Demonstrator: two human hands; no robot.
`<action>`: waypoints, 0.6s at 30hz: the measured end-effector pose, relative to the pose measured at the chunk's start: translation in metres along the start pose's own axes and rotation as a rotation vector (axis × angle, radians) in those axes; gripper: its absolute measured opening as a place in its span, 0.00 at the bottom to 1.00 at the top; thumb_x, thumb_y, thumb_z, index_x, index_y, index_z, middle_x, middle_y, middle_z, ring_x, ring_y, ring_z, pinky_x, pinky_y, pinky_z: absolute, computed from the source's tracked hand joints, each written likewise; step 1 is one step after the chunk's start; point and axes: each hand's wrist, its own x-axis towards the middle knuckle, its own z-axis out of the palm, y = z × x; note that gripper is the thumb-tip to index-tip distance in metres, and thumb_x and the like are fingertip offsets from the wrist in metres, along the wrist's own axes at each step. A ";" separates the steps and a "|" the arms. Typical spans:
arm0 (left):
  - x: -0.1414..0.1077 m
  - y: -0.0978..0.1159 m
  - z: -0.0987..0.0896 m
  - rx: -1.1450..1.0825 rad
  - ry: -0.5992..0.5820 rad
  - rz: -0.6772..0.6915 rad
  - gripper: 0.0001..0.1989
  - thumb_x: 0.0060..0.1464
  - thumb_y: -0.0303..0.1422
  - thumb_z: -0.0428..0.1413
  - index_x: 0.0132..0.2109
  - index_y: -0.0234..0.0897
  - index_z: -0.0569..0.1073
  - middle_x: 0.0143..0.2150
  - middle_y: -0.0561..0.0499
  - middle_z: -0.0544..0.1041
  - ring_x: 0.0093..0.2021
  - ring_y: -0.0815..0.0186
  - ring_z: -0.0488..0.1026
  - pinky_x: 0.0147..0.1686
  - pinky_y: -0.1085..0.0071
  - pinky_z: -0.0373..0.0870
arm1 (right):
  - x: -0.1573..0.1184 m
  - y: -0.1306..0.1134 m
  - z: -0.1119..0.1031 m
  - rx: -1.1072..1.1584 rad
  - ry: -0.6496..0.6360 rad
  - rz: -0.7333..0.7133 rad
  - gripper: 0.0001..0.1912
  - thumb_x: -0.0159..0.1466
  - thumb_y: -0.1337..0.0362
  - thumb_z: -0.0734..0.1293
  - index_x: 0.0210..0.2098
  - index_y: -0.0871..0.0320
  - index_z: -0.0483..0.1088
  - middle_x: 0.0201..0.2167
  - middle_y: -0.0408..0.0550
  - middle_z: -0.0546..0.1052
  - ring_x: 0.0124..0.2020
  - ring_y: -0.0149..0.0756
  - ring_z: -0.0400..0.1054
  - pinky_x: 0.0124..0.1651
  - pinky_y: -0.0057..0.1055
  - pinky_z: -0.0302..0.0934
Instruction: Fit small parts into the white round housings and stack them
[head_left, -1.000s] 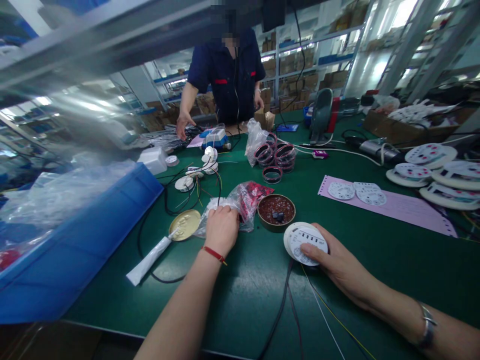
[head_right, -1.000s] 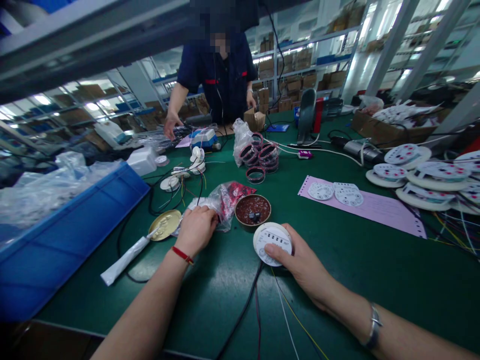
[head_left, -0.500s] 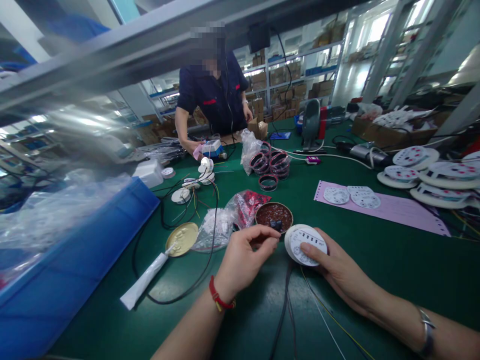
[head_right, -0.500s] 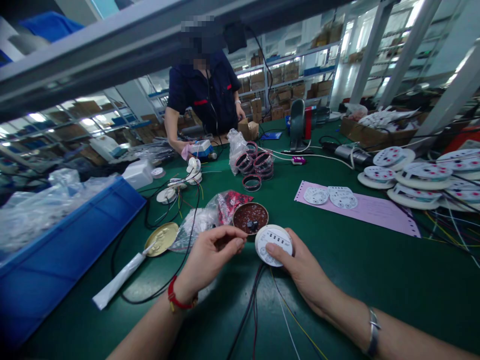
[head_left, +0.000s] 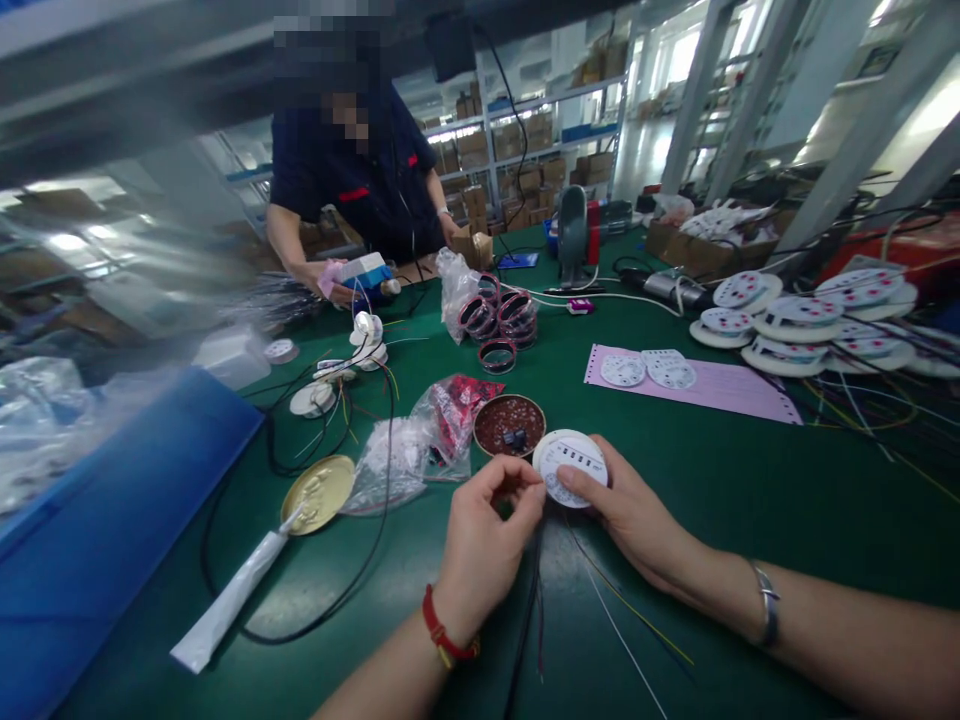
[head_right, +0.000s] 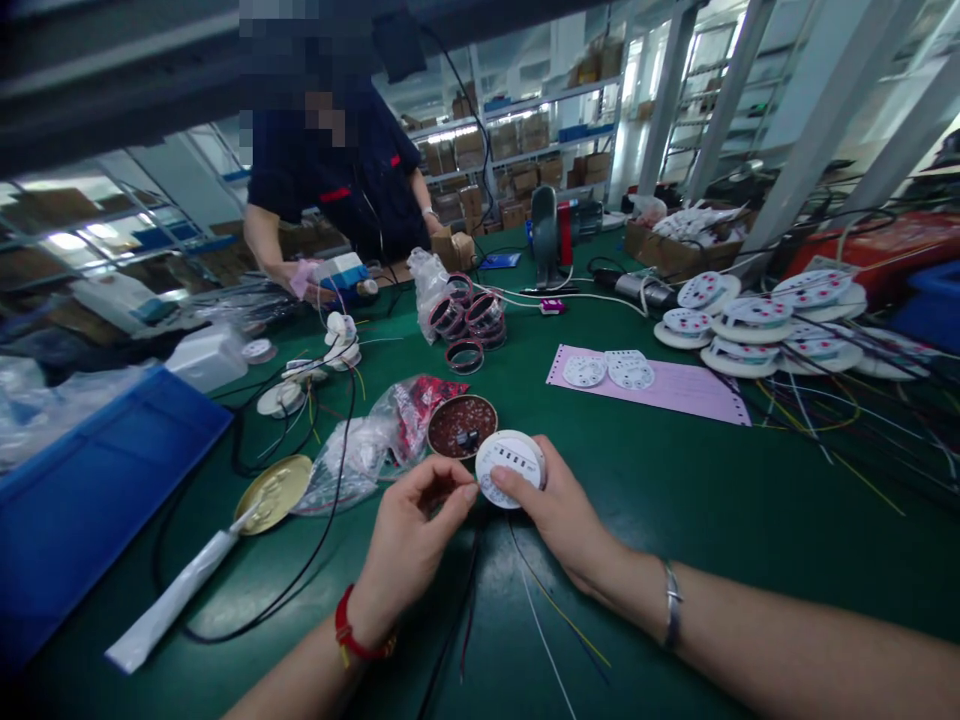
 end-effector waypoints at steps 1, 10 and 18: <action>0.000 -0.001 0.001 0.051 0.013 0.039 0.02 0.54 0.30 0.56 0.33 0.37 0.71 0.31 0.54 0.71 0.31 0.71 0.67 0.33 0.75 0.64 | 0.000 0.001 0.000 -0.012 0.003 -0.008 0.21 0.56 0.52 0.70 0.42 0.57 0.64 0.39 0.46 0.71 0.42 0.38 0.65 0.46 0.34 0.61; 0.003 -0.012 0.012 0.058 0.046 0.097 0.02 0.53 0.29 0.55 0.33 0.36 0.71 0.37 0.51 0.69 0.38 0.69 0.67 0.39 0.74 0.65 | -0.002 0.000 -0.001 -0.056 0.003 -0.037 0.20 0.58 0.52 0.69 0.41 0.57 0.62 0.38 0.45 0.71 0.41 0.37 0.63 0.44 0.32 0.59; 0.003 -0.010 0.019 -0.354 0.078 -0.151 0.12 0.48 0.29 0.60 0.33 0.36 0.61 0.28 0.58 0.65 0.28 0.76 0.63 0.29 0.80 0.61 | -0.001 0.004 0.000 -0.155 0.034 -0.092 0.19 0.58 0.52 0.69 0.40 0.56 0.61 0.34 0.42 0.70 0.36 0.34 0.63 0.38 0.29 0.59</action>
